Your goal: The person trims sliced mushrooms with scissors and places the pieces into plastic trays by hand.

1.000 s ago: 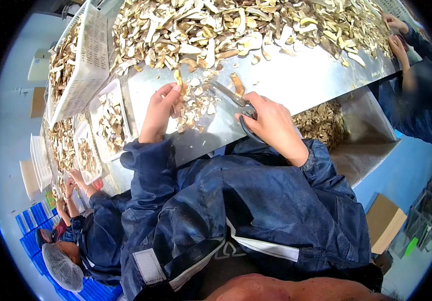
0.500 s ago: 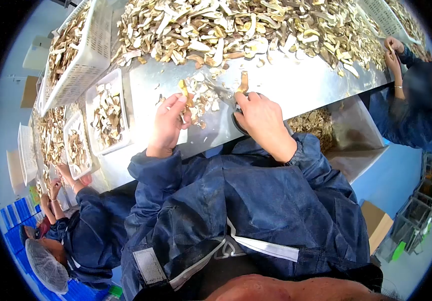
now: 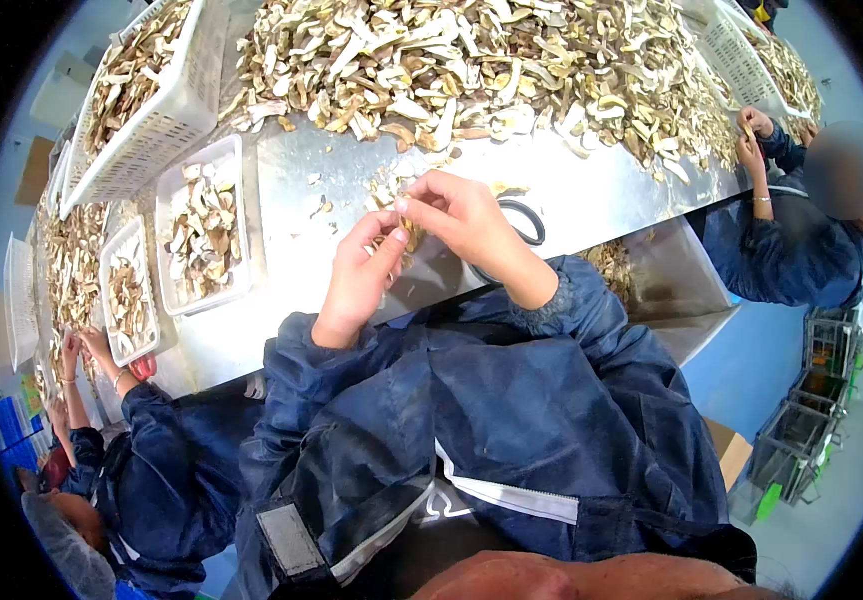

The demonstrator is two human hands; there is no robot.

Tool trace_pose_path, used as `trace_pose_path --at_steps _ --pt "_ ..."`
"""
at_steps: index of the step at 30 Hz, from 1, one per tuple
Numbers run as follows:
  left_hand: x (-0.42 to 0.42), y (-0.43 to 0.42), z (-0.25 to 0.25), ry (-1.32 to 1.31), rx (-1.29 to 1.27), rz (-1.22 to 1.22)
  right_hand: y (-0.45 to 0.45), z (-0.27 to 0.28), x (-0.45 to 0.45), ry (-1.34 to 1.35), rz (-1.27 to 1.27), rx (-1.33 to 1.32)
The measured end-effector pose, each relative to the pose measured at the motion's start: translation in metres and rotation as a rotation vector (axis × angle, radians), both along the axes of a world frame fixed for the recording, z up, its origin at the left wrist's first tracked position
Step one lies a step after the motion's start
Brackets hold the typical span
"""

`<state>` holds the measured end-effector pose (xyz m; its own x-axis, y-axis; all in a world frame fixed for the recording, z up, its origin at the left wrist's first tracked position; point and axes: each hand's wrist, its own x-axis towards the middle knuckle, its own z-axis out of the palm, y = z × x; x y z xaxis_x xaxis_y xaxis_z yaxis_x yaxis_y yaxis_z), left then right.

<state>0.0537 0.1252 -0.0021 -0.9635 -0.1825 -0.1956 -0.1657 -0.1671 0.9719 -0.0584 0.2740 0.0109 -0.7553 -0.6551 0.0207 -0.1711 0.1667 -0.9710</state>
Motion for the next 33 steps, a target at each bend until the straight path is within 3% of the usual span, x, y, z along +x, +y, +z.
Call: trace_pose_path --at_steps 6,9,10,13,18,33 --pt "-0.009 -0.008 -0.005 -0.136 0.129 -0.063 0.002 -0.006 -0.003 -0.114 -0.047 -0.056" --pt "-0.029 -0.01 -0.006 -0.118 0.319 -0.015 0.007 -0.009 -0.015 -0.082 -0.097 -0.018" --pt "-0.034 -0.014 -0.005 -0.102 0.302 -0.024 0.012 -0.007 -0.019 0.114 -0.059 0.035" --pt "-0.047 -0.022 0.005 -0.061 0.206 -0.053 0.013 0.001 -0.024 0.174 -0.085 0.072" --pt "-0.06 -0.028 0.0 -0.076 0.145 -0.107 0.002 -0.004 -0.029 -0.342 0.038 -0.079" --pt "-0.061 -0.045 -0.018 -0.065 0.284 -0.217 0.002 -0.005 -0.028 -0.438 -0.015 -0.007"
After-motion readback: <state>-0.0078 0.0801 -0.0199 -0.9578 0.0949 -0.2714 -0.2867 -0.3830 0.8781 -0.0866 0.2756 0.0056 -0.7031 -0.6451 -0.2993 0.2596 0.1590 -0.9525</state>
